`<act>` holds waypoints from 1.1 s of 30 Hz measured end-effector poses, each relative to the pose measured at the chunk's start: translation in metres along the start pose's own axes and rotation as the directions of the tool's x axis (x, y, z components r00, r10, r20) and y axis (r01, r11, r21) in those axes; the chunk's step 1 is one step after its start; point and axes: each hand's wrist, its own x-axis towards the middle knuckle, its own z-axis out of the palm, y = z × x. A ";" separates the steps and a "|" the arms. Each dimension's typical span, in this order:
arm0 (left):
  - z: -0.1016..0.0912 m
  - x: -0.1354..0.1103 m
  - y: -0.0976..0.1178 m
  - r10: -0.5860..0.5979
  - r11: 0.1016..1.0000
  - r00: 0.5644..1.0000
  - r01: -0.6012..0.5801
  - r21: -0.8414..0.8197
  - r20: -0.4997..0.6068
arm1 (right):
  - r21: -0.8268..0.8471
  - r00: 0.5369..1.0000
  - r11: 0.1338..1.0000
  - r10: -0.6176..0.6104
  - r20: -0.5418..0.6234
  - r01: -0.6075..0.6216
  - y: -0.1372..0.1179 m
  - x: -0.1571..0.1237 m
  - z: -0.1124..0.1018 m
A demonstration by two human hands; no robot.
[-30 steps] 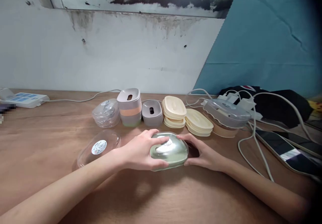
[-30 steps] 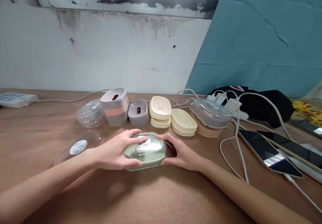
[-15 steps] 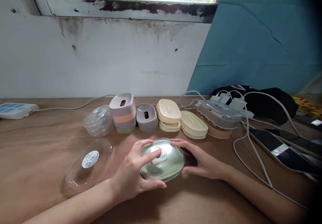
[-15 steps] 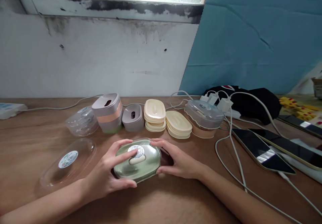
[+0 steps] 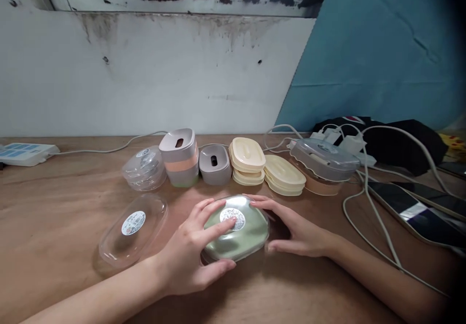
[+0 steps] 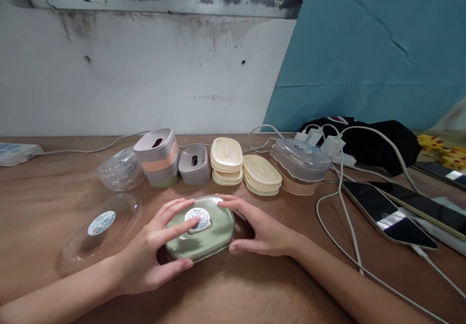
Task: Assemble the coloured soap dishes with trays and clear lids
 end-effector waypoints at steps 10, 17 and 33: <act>-0.005 0.003 0.002 -0.017 0.998 0.995 0.023 -0.055 0.096 | 0.013 0.997 0.998 -0.060 0.058 0.059 -0.007 0.026 0.004; 0.005 -0.005 0.004 -0.212 0.975 0.968 0.200 0.096 0.133 | -0.185 0.989 0.972 0.140 -0.048 -0.146 -0.031 -0.001 0.014; 0.013 -0.010 0.000 -0.143 0.939 0.982 0.097 0.330 0.121 | -0.532 0.595 0.308 0.168 -0.786 -0.789 0.000 -0.127 -0.016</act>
